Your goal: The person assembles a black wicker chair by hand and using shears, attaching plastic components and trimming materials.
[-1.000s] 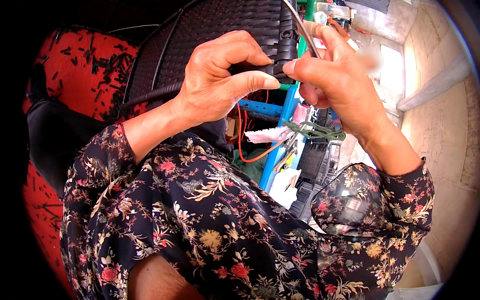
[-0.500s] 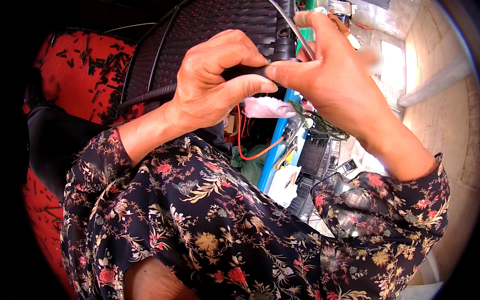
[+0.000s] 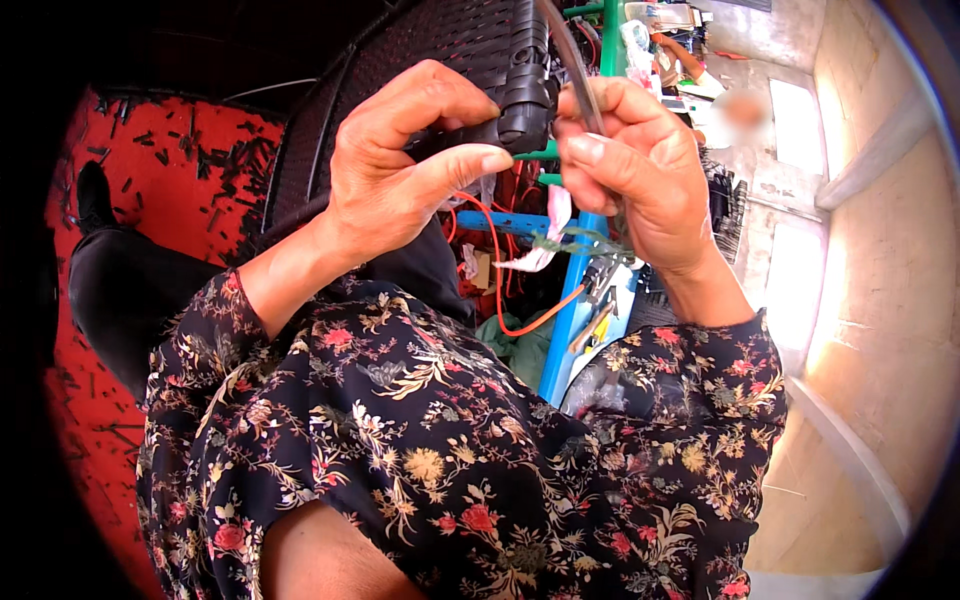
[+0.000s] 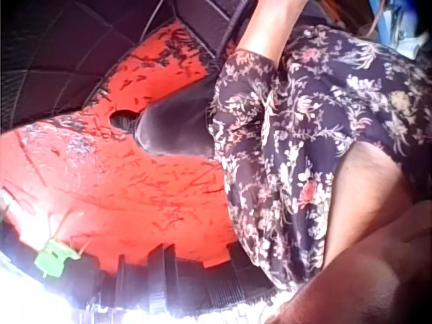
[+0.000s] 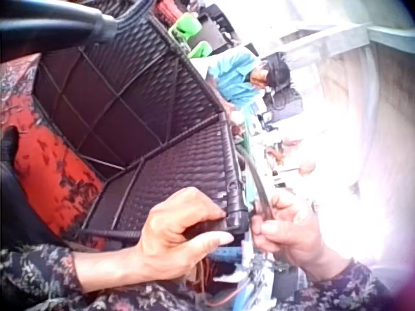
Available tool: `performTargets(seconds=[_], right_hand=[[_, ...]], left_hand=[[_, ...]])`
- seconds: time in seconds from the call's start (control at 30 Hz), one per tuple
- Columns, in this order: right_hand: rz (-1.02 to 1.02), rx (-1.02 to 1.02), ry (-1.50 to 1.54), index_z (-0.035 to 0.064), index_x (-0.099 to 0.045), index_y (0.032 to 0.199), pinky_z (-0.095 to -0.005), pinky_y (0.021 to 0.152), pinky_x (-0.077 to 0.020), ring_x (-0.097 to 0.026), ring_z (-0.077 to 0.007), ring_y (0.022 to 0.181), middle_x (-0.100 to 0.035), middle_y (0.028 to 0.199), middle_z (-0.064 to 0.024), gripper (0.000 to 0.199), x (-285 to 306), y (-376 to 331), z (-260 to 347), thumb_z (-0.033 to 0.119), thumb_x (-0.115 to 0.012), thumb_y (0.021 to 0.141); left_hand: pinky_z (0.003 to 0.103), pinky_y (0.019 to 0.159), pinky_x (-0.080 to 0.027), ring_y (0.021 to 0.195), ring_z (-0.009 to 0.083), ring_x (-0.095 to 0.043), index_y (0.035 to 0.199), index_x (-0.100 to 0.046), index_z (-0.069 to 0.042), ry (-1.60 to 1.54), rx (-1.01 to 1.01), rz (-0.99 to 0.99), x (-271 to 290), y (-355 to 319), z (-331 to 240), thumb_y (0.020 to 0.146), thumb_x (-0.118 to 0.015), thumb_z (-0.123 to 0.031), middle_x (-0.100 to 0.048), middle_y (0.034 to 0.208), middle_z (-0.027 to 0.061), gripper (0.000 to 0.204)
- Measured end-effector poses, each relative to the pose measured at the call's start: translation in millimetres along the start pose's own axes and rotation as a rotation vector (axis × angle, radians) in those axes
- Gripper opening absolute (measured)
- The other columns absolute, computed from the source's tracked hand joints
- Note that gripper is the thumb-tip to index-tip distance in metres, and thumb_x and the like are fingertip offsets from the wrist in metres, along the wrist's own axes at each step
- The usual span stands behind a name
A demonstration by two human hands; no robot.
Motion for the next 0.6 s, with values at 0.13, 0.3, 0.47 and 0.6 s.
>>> performTargets(seconds=[0.13,0.3,0.47,0.6], right_hand=[[0.066,0.049,0.099,-0.0013,-0.050,0.103,-0.0168,0.043,-0.0304,-0.046,-0.0064,0.053,-0.055,0.076,-0.0066,0.022,0,8,-4,0.012,-0.054,0.086],[0.113,0.059,0.061,-0.0016,-0.052,0.103,-0.0165,0.043,-0.0317,-0.046,-0.0055,0.051,-0.053,0.069,-0.0034,0.021,-3,15,0,0.013,-0.052,0.088],[0.144,0.081,-0.004,-0.0022,-0.054,0.104,-0.0161,0.044,-0.0345,-0.045,-0.0034,0.051,-0.050,0.067,0.0001,0.022,-12,15,0,0.013,-0.052,0.088],[0.211,0.107,-0.194,-0.0009,-0.054,0.097,-0.0158,0.045,-0.0365,-0.043,-0.0013,0.051,-0.048,0.066,0.0023,0.016,-18,19,6,0.011,-0.050,0.089]], left_hand=[[0.025,0.067,-0.042,0.075,0.0154,-0.054,0.088,-0.061,0.002,0.023,-0.041,0.007,3,3,-6,0.068,-0.068,0.000,-0.057,0.082,0.0088,0.021],[0.024,0.068,-0.043,0.075,0.0150,-0.054,0.088,-0.062,0.002,0.050,-0.051,0.021,6,9,-11,0.070,-0.066,0.001,-0.057,0.083,0.0083,0.019],[0.023,0.067,-0.043,0.075,0.0135,-0.054,0.085,-0.062,0.002,0.063,0.019,0.146,12,15,-17,0.071,-0.066,0.002,-0.057,0.081,0.0069,0.015],[0.023,0.065,-0.042,0.072,0.0120,-0.053,0.081,-0.060,0.002,0.069,0.087,0.256,17,19,-16,0.072,-0.066,0.002,-0.056,0.078,0.0054,0.011]])
Point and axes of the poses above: each hand's wrist, its own y-axis towards the middle knuckle, its own x-axis out of the back of the hand, z = x × y, the point moved 4 cm from there along y, towards the middle knuckle
